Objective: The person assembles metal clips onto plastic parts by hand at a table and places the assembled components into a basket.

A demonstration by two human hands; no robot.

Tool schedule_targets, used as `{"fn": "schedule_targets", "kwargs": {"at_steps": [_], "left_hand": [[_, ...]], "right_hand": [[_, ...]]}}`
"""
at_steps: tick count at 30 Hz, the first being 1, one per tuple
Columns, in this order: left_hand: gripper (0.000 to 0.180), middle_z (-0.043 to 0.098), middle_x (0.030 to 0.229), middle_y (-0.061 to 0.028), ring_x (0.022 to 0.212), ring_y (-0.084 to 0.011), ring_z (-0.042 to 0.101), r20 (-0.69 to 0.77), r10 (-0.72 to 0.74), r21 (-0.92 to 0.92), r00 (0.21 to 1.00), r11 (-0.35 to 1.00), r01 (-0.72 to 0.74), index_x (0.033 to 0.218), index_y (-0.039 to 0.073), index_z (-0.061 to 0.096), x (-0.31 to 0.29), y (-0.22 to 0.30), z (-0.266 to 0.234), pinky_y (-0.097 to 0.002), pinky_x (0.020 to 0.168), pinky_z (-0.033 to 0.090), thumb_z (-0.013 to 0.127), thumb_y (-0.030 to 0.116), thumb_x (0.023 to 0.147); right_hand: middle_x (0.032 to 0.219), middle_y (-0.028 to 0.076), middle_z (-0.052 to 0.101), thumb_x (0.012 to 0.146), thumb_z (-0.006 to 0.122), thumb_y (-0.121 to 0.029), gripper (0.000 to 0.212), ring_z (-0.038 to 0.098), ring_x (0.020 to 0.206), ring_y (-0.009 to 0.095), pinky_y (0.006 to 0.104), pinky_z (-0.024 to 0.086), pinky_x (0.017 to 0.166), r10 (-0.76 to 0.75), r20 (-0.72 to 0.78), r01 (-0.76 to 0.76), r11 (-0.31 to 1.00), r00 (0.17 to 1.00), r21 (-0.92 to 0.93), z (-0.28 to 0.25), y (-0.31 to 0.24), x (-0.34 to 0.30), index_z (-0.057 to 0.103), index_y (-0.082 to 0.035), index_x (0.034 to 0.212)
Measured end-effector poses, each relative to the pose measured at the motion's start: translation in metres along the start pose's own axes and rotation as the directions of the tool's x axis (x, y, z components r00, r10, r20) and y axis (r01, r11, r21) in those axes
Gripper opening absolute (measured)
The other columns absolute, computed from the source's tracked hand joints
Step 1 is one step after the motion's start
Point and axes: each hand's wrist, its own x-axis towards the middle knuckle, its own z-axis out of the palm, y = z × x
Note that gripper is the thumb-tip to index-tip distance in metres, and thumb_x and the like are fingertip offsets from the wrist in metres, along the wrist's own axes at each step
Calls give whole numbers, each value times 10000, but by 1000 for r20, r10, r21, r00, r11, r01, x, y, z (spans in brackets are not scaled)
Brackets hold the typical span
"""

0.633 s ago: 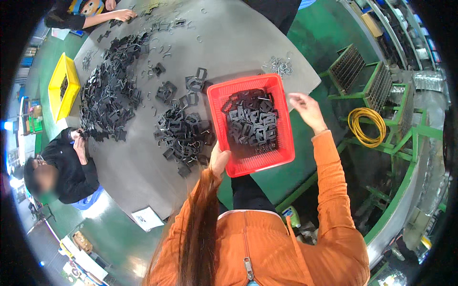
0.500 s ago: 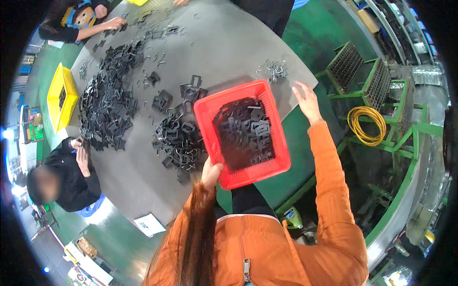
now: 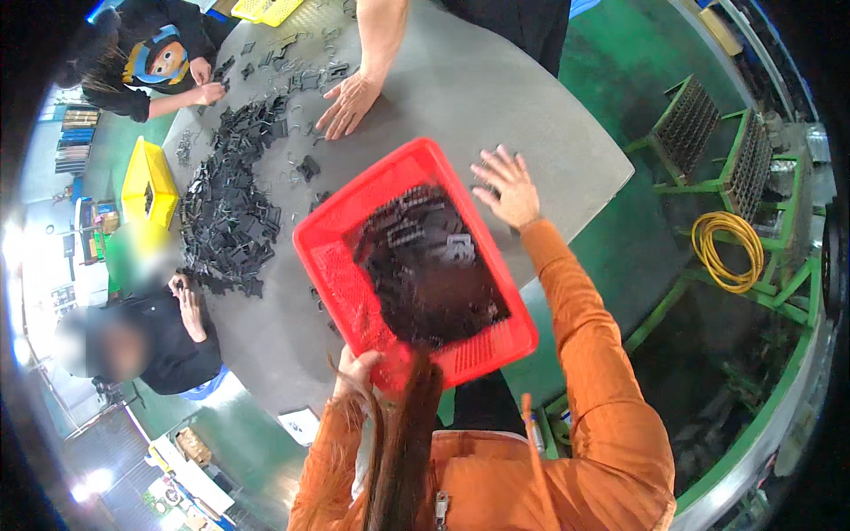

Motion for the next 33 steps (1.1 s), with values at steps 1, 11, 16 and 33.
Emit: {"fn": "schedule_targets", "kwargs": {"at_steps": [1, 11, 16, 33], "left_hand": [[445, 612, 960, -64, 858, -186, 592, 18, 11, 76, 1000, 997, -12, 1134, -2, 539, 8, 9, 4, -314, 750, 479, 542, -25, 690], [202, 599, 839, -39, 772, -158, 582, 297, 159, 24, 942, 985, -174, 947, 38, 566, 102, 18, 133, -307, 674, 476, 544, -1, 751], [577, 639, 1012, -58, 870, -192, 596, 120, 113, 285, 986, 948, -143, 1293, 111, 467, 160, -40, 208, -299, 792, 464, 506, -20, 733], [527, 237, 1496, -50, 1386, -346, 157, 402, 422, 915, 812, -198, -350, 1341, 360, 435, 62, -98, -14, -688, 1017, 133, 578, 276, 841]], "right_hand": [[1392, 18, 434, 862, 558, -415, 434, 312, 1341, 259, 497, 218, 1100, -43, 50, 44, 999, 998, -15, 3, -15, -10, 550, -233, 1255], [1419, 69, 388, 869, 545, -327, 458, 307, 1340, 310, 531, 243, 1075, -102, -46, 107, 986, 994, 131, 64, -108, -116, 488, -199, 1305], [1436, 89, 361, 865, 552, -285, 477, 303, 1338, 335, 546, 254, 1064, -119, -67, 126, 985, 991, 117, 84, -130, -115, 462, -186, 1322], [1295, -22, 526, 848, 599, -210, 290, 392, 1280, 286, 509, 280, 1056, -131, 77, 125, 989, 988, 76, 56, -169, -71, 624, -202, 1138]]}}
